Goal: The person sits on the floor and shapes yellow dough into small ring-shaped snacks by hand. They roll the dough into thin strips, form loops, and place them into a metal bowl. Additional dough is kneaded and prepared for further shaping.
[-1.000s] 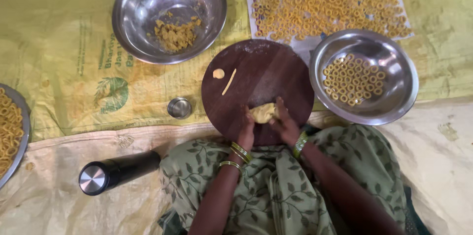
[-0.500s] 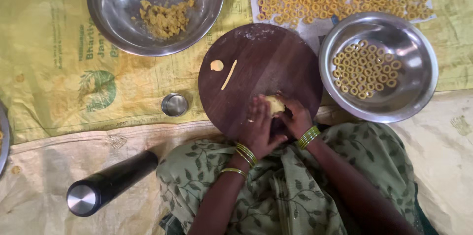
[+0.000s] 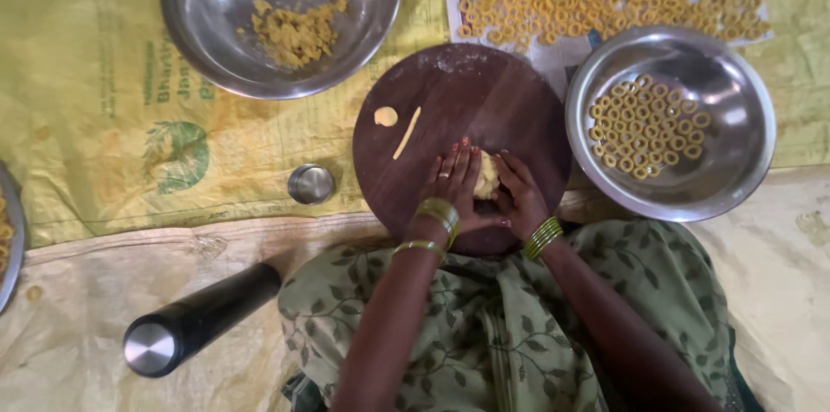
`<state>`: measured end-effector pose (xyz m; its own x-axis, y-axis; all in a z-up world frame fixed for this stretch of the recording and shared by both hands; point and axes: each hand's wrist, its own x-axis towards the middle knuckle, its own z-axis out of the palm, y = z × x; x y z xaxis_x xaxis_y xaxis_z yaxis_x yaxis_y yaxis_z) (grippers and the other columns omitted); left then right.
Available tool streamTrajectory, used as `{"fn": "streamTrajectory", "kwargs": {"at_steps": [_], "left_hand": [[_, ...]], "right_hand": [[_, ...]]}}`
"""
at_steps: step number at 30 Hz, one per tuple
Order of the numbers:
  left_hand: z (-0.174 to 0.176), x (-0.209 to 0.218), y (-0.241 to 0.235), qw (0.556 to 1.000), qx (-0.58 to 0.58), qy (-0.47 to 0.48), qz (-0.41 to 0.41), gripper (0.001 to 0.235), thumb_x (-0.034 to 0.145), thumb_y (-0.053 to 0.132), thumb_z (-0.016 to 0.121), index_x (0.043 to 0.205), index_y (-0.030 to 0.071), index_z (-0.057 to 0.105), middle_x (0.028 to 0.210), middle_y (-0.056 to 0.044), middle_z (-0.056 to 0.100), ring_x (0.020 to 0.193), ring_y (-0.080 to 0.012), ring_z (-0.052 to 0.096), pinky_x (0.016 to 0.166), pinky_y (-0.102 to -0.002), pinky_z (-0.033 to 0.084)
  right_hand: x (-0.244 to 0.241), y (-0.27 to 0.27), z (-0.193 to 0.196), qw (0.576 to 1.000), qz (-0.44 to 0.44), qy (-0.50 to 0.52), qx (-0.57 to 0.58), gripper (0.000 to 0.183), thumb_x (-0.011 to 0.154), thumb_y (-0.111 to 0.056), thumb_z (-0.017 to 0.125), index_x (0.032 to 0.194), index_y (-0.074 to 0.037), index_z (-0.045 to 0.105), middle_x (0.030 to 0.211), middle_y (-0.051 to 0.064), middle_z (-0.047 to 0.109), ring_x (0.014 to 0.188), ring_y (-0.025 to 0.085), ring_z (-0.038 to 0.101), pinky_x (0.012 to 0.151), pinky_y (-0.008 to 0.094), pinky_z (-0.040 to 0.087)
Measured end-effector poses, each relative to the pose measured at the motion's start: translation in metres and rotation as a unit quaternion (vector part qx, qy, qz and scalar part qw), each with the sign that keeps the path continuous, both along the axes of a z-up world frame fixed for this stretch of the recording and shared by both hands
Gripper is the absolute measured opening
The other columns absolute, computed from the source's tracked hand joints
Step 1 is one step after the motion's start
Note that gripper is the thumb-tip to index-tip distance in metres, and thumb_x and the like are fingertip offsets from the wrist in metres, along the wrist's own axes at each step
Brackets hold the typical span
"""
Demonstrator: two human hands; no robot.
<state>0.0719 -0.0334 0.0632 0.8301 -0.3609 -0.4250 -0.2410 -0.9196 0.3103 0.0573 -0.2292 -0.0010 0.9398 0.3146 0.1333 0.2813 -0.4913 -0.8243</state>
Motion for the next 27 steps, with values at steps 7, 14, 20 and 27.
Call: {"fn": "streamTrajectory", "kwargs": {"at_steps": [7, 14, 20, 27], "left_hand": [[0.017, 0.007, -0.020, 0.996, 0.062, -0.004, 0.066, 0.144, 0.067, 0.095, 0.058, 0.163, 0.007, -0.003, 0.174, -0.013, -0.007, 0.161, -0.0274, -0.005, 0.124, -0.065, -0.004], [-0.022, -0.067, -0.019, 0.989, 0.010, -0.119, 0.090, 0.139, 0.068, 0.085, 0.065, 0.164, 0.007, 0.000, 0.173, -0.014, -0.004, 0.160, -0.0289, -0.005, 0.119, -0.070, -0.005], [-0.026, -0.072, -0.006, 0.979, 0.017, -0.180, 0.093, 0.133, 0.071, 0.085, 0.061, 0.165, 0.010, 0.004, 0.174, -0.012, -0.002, 0.160, -0.0287, -0.003, 0.120, -0.071, -0.003], [-0.007, -0.071, 0.010, 0.974, 0.018, -0.211, 0.075, 0.127, 0.074, 0.085, 0.056, 0.166, 0.013, 0.008, 0.175, -0.011, 0.001, 0.161, -0.0284, 0.001, 0.120, -0.071, -0.001]], "right_hand": [[0.004, -0.027, -0.013, 0.972, -0.053, -0.216, 0.078, 0.049, 0.087, 0.010, 0.065, 0.132, -0.009, 0.059, 0.147, 0.014, 0.058, 0.141, 0.031, 0.055, 0.117, 0.039, 0.047], [0.000, 0.030, 0.083, 0.991, -0.010, -0.133, 0.004, 0.049, 0.092, 0.008, 0.064, 0.137, -0.012, 0.063, 0.132, 0.015, 0.066, 0.116, 0.032, 0.067, 0.094, 0.039, 0.057], [0.021, 0.186, 0.057, 0.936, 0.287, -0.174, -0.105, 0.040, 0.089, -0.003, 0.060, 0.128, -0.014, 0.066, 0.131, 0.006, 0.070, 0.123, 0.025, 0.066, 0.115, 0.045, 0.046], [0.033, 0.302, -0.011, 0.831, 0.429, -0.188, -0.300, 0.056, 0.096, -0.031, 0.061, 0.144, -0.002, 0.052, 0.155, 0.018, 0.050, 0.149, 0.029, 0.037, 0.126, 0.047, 0.018]]}}
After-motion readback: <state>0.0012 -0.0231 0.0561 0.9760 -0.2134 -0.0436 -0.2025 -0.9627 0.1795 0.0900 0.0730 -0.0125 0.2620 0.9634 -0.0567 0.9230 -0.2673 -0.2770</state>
